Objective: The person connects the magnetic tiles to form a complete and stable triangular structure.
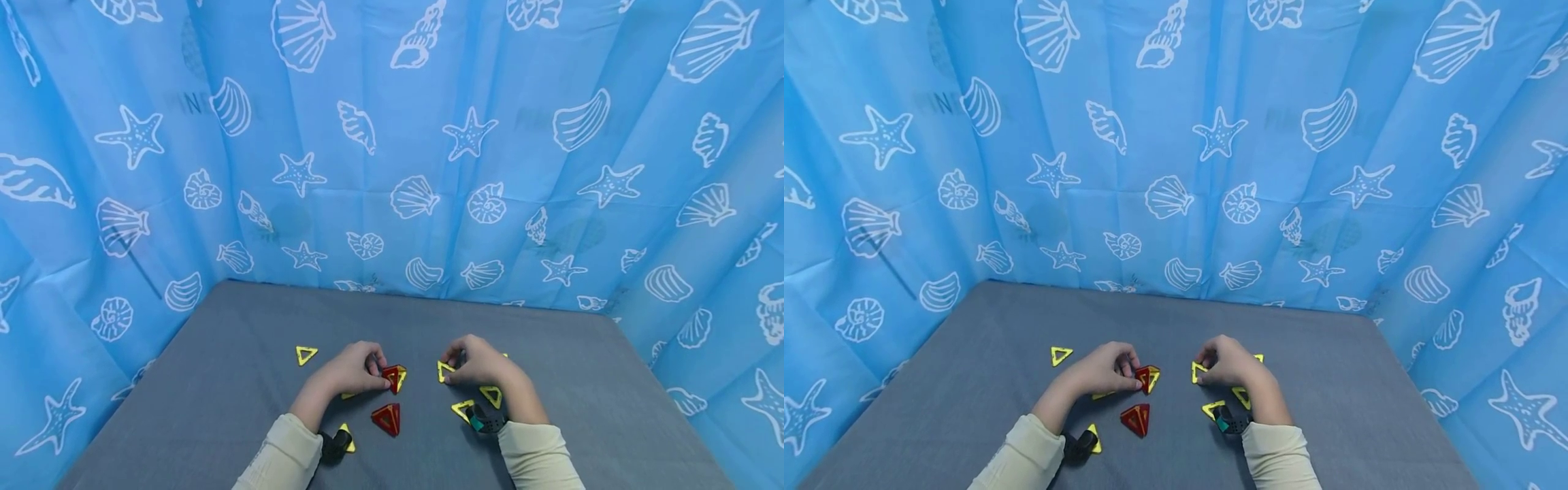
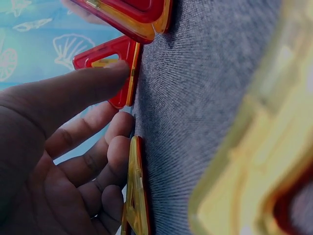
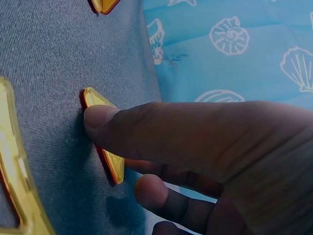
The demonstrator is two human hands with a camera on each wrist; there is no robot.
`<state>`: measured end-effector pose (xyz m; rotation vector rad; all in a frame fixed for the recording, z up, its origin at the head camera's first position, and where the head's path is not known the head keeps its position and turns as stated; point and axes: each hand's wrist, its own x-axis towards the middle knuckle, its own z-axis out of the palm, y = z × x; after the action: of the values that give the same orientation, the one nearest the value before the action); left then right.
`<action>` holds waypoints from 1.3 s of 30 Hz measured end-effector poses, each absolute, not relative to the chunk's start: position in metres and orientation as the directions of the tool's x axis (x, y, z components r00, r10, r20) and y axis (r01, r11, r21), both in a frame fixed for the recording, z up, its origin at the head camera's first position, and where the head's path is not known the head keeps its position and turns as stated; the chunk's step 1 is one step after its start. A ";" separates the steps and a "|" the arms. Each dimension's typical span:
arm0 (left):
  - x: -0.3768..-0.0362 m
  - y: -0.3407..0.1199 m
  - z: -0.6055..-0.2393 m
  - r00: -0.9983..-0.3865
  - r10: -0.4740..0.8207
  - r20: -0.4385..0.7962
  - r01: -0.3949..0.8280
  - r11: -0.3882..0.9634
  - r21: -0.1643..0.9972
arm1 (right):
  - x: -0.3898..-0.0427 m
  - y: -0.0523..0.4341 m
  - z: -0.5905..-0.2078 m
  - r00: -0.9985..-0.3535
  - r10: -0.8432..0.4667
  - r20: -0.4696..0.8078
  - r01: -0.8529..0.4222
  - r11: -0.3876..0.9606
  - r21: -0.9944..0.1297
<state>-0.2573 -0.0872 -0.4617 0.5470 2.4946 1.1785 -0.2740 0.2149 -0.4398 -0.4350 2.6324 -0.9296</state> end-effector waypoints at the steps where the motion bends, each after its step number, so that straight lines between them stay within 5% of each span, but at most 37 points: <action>1: -0.257 -0.087 -0.461 -0.873 0.472 -0.126 0.202 0.584 0.786 | -0.274 0.215 -0.440 -0.902 -0.389 -0.188 -0.184 0.740 -0.647; 39: -0.259 -0.085 -0.466 -0.874 0.478 -0.090 0.240 0.585 0.775 | -0.266 0.174 -0.447 -0.854 -0.513 -0.088 -0.354 0.697 -0.624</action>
<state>-0.2588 -0.0854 -0.4664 0.5884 2.5277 1.1728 -0.2663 0.1744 -0.4473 -0.6914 2.6517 -0.8966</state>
